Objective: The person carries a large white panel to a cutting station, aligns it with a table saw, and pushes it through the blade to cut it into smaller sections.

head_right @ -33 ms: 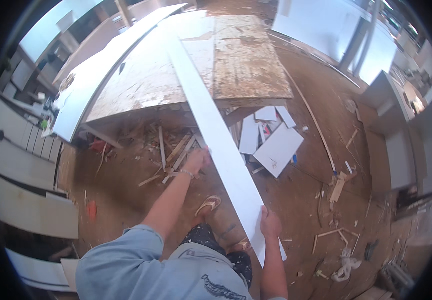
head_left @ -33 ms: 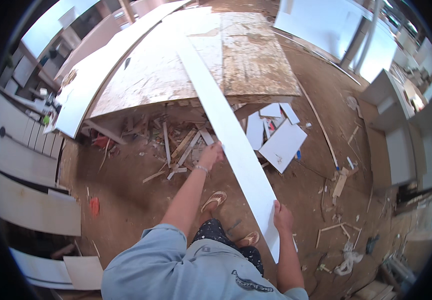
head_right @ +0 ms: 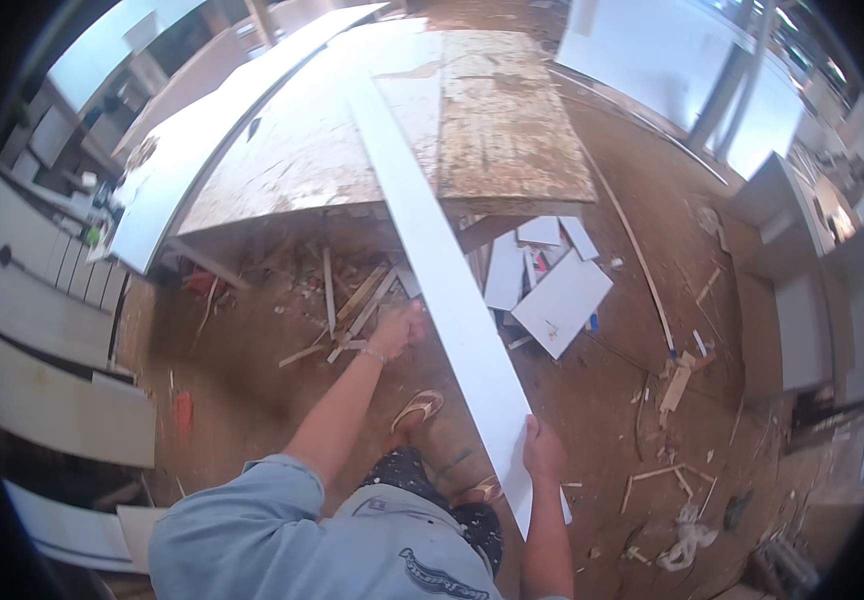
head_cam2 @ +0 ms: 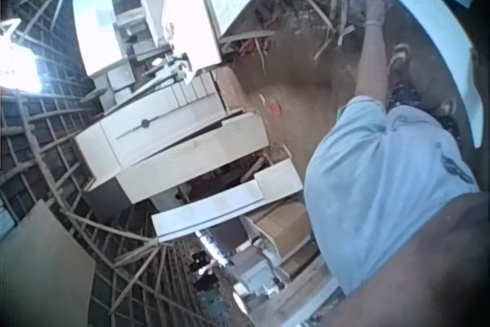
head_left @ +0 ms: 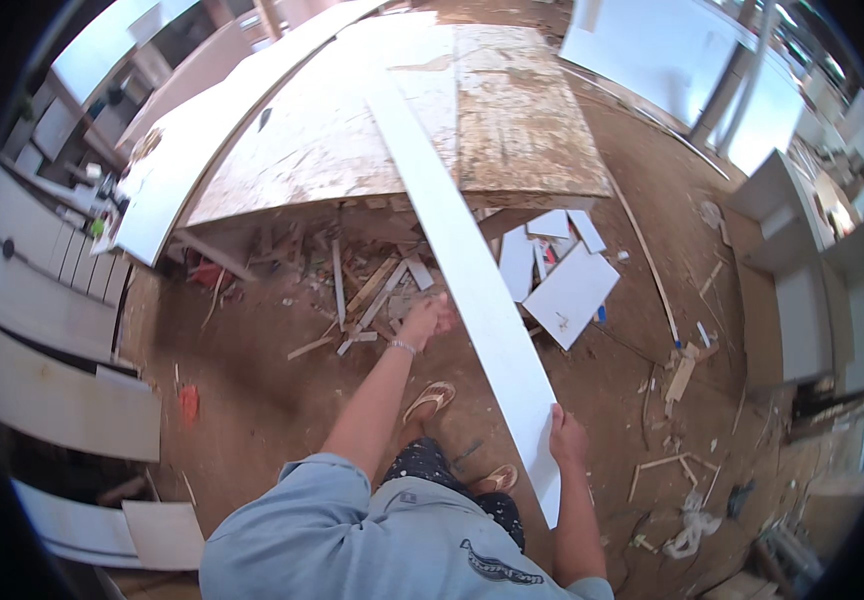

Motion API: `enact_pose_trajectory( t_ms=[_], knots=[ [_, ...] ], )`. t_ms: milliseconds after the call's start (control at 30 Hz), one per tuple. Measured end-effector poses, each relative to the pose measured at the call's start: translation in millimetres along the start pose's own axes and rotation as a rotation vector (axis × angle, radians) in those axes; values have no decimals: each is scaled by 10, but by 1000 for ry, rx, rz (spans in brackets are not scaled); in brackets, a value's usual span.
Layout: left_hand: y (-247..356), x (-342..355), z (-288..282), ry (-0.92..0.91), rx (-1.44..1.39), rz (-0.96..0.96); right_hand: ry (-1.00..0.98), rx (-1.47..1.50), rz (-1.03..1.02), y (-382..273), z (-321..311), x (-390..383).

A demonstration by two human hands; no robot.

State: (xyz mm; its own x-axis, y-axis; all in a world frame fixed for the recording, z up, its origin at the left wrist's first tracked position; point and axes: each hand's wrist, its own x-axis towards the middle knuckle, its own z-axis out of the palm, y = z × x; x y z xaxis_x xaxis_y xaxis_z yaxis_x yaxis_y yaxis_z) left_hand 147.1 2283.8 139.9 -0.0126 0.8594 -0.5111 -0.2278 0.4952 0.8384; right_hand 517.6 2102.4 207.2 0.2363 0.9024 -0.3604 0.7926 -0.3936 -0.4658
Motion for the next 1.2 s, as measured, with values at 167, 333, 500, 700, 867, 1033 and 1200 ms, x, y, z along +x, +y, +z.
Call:
enact_pose_trajectory(
  t_ms=[167, 333, 500, 700, 867, 1033, 1200],
  knots=[
    [-614, -1175, -1070, 161, -111, -166, -81, -31, 80, -48, 43, 40],
    [-1674, -2046, -3559, 791, -343, 35, 95, -128, 42, -375, 106, 131],
    [-1688, -2960, -5451, 1023, -594, 171, 526, -208, -377, -1542, 610, 644],
    [-503, -3194, -6019, 1299, -610, 133, -415, -4, -629, -4704, 2020, 242],
    [515, -2743, -6459, 1367, -514, 291, -582, 88, -1068, -6342, 3406, 180],
    [1587, -2600, -7946, 1148, -265, 340, -878, 91, -941, -7849, 4143, 70],
    [2792, -2303, -9346, 1244, -175, 468, -909, 169, -898, -9120, 5244, 163]
  ],
)
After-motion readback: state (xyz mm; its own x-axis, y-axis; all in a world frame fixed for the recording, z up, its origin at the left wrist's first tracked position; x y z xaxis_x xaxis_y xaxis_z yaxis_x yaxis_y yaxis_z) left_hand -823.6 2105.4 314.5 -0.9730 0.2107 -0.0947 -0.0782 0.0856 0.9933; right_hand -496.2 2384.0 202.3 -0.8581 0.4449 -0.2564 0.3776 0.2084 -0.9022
